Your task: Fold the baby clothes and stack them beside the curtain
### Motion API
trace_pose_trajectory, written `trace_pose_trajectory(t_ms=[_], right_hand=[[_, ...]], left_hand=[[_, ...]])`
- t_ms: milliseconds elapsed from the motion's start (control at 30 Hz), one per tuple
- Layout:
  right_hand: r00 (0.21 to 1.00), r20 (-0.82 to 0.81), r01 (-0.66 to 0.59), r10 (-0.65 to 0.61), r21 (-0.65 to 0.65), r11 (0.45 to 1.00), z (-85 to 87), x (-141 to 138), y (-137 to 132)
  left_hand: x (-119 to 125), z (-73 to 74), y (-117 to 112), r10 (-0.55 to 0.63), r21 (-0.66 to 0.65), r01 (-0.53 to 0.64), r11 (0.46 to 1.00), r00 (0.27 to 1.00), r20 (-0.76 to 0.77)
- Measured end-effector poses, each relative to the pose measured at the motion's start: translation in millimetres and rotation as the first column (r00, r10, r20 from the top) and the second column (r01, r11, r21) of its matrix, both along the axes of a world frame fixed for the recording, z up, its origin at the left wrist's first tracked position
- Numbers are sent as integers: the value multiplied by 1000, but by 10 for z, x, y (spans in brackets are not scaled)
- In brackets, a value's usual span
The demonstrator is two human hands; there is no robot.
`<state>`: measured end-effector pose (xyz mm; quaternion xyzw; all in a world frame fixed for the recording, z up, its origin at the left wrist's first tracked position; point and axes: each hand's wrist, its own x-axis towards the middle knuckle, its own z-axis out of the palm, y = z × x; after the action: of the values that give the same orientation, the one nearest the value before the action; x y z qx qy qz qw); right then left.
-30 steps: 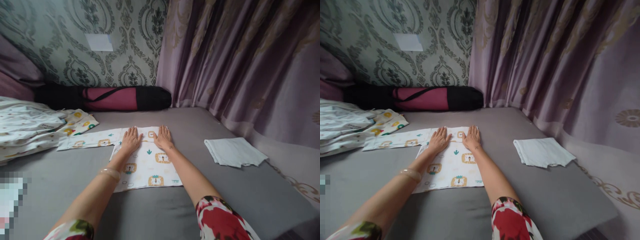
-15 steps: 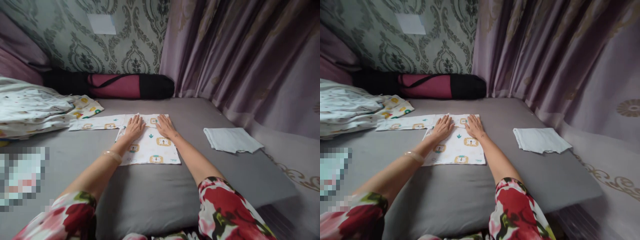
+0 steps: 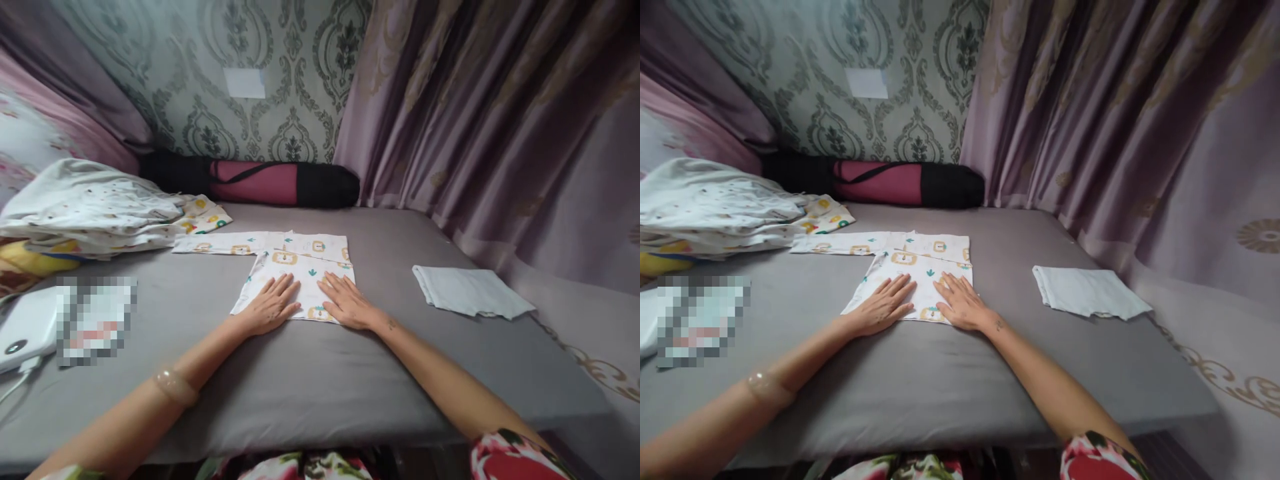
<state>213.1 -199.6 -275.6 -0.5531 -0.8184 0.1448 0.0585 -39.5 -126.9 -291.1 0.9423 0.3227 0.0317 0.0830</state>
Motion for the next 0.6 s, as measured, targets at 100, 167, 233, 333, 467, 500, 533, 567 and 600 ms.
trace_pose_trajectory(t_ms=[100, 167, 233, 333, 467, 500, 533, 567, 600], right_hand=[[999, -9, -35, 35, 0, 999, 69, -4, -179], [998, -19, -59, 59, -8, 998, 110, -1, -304], [997, -29, -79, 78, -35, 996, 144, 5, -434], [995, -48, -97, 92, -104, 990, 207, 17, -626], [988, -115, -125, 100, -233, 965, 406, 29, -808], [987, -134, -126, 93, -263, 957, 479, 27, -821], [985, -153, -123, 82, -285, 951, 555, 23, -815], [982, -173, -118, 68, -297, 947, 628, 15, -785], [979, -198, -111, 52, -298, 948, 691, 4, -731]], left_hand=[[-118, 13, -83, 33, -50, -33, 998, 999, -2], [-192, 28, -157, 56, -74, -56, 996, 998, 2], [-264, 68, -244, 68, -105, -66, 992, 998, 10], [-396, 197, -315, 35, -225, -19, 974, 997, 68], [-723, 426, -12, 208, -504, -40, 863, 937, 281], [-845, 471, 152, 387, -512, -171, 842, 853, 351], [-981, 506, 340, 545, -478, -335, 812, 727, 417], [-1127, 532, 542, 662, -438, -498, 749, 595, 456], [-1275, 549, 745, 746, -387, -646, 658, 486, 456]])
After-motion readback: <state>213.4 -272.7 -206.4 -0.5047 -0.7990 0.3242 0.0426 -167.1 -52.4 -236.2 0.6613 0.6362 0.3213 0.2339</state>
